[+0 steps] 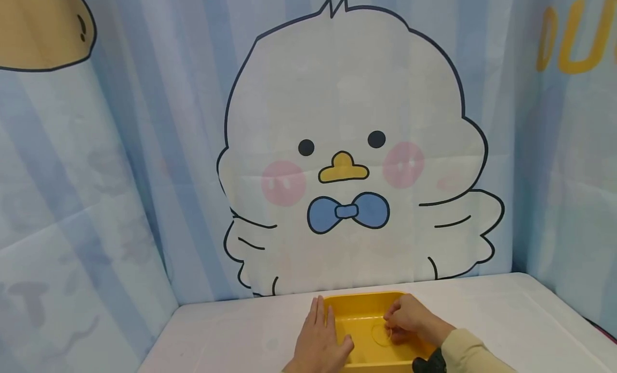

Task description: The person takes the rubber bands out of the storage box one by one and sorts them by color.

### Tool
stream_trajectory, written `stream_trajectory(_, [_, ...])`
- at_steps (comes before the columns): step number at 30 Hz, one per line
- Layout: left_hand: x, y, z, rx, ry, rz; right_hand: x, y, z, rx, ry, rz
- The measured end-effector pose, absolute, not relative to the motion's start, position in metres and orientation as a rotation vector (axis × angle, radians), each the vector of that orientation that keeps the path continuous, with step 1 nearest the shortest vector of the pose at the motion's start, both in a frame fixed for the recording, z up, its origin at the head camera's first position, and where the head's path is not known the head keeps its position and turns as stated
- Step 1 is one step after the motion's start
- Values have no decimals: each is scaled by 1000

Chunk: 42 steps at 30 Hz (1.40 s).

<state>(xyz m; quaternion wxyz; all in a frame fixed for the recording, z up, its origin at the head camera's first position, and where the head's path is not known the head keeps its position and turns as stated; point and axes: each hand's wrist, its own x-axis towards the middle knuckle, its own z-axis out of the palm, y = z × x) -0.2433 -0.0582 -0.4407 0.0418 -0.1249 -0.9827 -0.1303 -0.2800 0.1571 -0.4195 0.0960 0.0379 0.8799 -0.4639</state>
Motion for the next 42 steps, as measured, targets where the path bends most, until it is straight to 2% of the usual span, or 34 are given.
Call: stream_trajectory(42, [-246, -61, -441, -376, -3038, -375, -255, 174, -395, 31, 2375, -1565])
